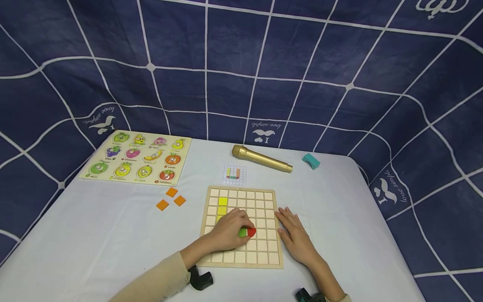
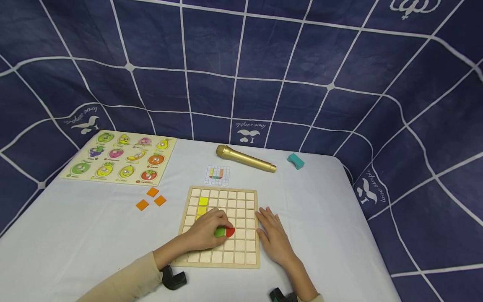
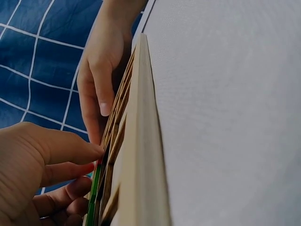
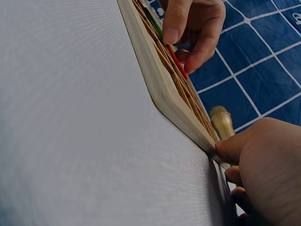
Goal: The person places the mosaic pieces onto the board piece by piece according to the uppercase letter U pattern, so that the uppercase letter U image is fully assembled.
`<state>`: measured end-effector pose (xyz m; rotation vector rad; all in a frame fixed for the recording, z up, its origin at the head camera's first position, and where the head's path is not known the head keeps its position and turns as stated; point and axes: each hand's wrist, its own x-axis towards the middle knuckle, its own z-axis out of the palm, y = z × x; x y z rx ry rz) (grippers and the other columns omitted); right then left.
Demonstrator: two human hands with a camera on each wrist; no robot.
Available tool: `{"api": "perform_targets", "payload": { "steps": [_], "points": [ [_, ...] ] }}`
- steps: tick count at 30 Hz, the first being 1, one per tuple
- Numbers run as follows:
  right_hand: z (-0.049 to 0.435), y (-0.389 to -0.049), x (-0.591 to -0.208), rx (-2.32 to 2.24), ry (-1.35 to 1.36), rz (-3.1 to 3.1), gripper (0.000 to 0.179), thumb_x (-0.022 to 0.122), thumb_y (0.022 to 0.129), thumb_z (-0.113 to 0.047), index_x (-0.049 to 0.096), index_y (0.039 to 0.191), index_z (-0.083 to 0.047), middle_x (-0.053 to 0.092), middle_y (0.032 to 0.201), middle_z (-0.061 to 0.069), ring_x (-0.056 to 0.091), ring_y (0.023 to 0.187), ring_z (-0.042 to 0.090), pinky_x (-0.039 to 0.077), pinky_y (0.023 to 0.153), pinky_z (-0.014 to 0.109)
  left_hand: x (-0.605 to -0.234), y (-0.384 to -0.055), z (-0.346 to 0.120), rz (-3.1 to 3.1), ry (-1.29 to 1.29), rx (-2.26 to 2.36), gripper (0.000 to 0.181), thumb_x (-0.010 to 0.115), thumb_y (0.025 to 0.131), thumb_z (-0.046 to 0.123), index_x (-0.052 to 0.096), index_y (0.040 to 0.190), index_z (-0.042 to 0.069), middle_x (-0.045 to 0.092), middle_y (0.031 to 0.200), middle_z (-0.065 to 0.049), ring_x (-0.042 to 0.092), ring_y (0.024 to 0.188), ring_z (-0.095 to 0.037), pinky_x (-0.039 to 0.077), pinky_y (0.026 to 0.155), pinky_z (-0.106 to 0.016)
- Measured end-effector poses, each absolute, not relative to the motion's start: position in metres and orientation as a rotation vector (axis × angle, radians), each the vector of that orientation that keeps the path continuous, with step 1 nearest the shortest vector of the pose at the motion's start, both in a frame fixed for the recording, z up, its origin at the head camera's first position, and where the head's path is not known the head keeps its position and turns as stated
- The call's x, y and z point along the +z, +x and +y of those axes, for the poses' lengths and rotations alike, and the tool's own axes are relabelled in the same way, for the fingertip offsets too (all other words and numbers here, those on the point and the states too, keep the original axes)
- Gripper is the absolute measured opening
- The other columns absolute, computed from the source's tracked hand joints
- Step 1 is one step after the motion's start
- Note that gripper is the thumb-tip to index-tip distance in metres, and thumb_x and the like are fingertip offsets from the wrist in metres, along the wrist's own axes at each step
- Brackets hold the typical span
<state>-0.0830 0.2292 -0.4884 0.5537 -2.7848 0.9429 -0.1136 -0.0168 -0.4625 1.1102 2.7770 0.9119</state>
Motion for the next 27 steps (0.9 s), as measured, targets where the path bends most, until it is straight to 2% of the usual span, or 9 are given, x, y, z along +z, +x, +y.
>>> {"api": "perform_targets", "payload": {
  "steps": [11, 17, 22, 27],
  "points": [
    [0.230, -0.083, -0.488, 0.930, 0.547, -2.791, 0.046, 0.056, 0.091, -0.010, 0.045, 0.135, -0.003, 0.037, 0.143, 0.010, 0.023, 0.135, 0.027, 0.014, 0.106, 0.049, -0.448, -0.113, -0.042, 2.842, 1.037, 1.002, 0.029, 0.075, 0.071, 0.019, 0.070, 0.100, 0.014, 0.054, 0.089, 0.008, 0.043, 0.083, -0.006, 0.040, 0.069, -0.024],
    [0.230, -0.083, -0.488, 0.939, 0.562, -2.775, 0.047, 0.057, 0.090, -0.009, 0.045, 0.135, -0.003, 0.038, 0.142, 0.011, 0.024, 0.135, 0.029, 0.014, 0.106, 0.049, -0.437, -0.113, -0.089, 2.988, 0.878, 1.157, 0.041, 0.079, 0.066, 0.018, 0.068, 0.105, 0.014, 0.053, 0.099, 0.009, 0.046, 0.090, -0.008, 0.042, 0.075, -0.030],
    [0.229, -0.083, -0.489, 0.942, 0.567, -2.772, 0.047, 0.058, 0.090, -0.009, 0.045, 0.135, -0.003, 0.038, 0.142, 0.012, 0.024, 0.134, 0.031, 0.014, 0.105, 0.052, -0.431, -0.114, -0.139, 3.112, 0.731, 1.278, 0.055, 0.083, 0.062, 0.012, 0.063, 0.113, 0.013, 0.054, 0.104, 0.002, 0.052, 0.086, -0.017, 0.044, 0.069, -0.033],
    [0.230, -0.084, -0.490, 0.943, 0.565, -2.769, 0.047, 0.058, 0.089, -0.009, 0.046, 0.134, -0.003, 0.038, 0.142, 0.012, 0.025, 0.134, 0.030, 0.015, 0.105, 0.053, -0.436, -0.117, -0.181, 3.220, 0.548, 1.285, 0.066, 0.084, 0.060, 0.007, 0.057, 0.120, 0.011, 0.053, 0.106, -0.004, 0.050, 0.081, -0.020, 0.042, 0.063, -0.035]
  ]
}}
